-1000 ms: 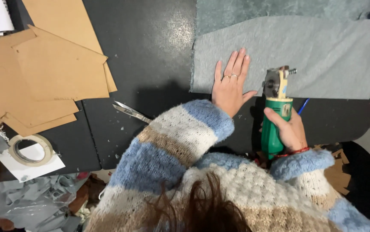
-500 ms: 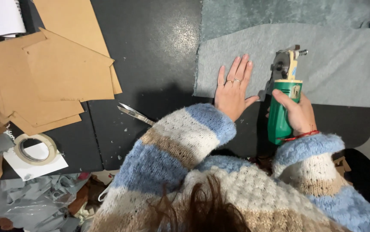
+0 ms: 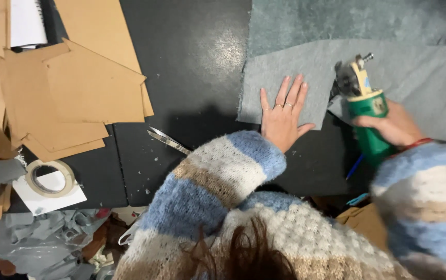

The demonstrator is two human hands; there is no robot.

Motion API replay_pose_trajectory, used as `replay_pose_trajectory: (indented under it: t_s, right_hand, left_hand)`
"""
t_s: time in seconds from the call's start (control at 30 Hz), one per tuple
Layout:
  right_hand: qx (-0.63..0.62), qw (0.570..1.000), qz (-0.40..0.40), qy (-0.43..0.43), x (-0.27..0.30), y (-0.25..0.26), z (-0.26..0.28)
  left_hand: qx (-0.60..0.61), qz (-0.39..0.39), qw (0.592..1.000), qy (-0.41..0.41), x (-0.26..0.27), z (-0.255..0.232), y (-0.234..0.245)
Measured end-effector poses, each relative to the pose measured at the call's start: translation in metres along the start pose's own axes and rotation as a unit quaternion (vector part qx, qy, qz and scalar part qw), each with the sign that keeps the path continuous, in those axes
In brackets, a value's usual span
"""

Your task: The user cuts fabric using an electric fabric cutter and scissors while using cardboard patterns and a pen to mark out shapes.

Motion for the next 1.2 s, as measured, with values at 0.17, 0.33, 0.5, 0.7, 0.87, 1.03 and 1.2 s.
replay_pose_trajectory:
  t_s: [0.17,0.33,0.5,0.7,0.87,1.03,1.2]
  right_hand:
    - [0.240,0.969,0.051,0.022,-0.047,0.052,-0.014]
    - [0.274,0.959,0.070,0.036,-0.081,0.066,-0.017]
    - [0.282,0.953,0.080,0.073,-0.084,0.068,0.002]
    - [0.328,0.939,0.087,0.055,-0.090,0.058,0.023]
    - [0.333,0.938,0.082,0.056,-0.086,0.046,0.049]
    - [0.305,0.945,0.084,0.079,-0.091,0.039,0.054]
    - [0.296,0.950,0.071,0.064,-0.074,0.029,0.070]
  left_hand:
    - [-0.008,0.013,1.000,-0.012,0.000,0.000,0.002]
    - [-0.013,0.012,1.000,-0.008,0.000,-0.001,0.002]
    - [-0.014,0.010,1.000,-0.008,-0.001,-0.002,-0.001]
    - [-0.016,0.006,1.000,-0.005,-0.002,-0.003,-0.003]
    - [-0.016,0.000,1.000,-0.008,-0.002,-0.002,-0.003]
    - [-0.003,-0.001,1.000,0.005,-0.009,-0.004,0.005]
    - [0.112,-0.159,0.980,0.036,-0.035,0.018,0.014]
Point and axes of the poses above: each hand's wrist, its own x-axis away from the middle knuckle, its own y-axis out of the back of the hand, z = x × y, the point moved 4 cm from there along -x, towards the middle knuckle, and after that the axes turned 6 degrees about z, right-handed, at the moved point
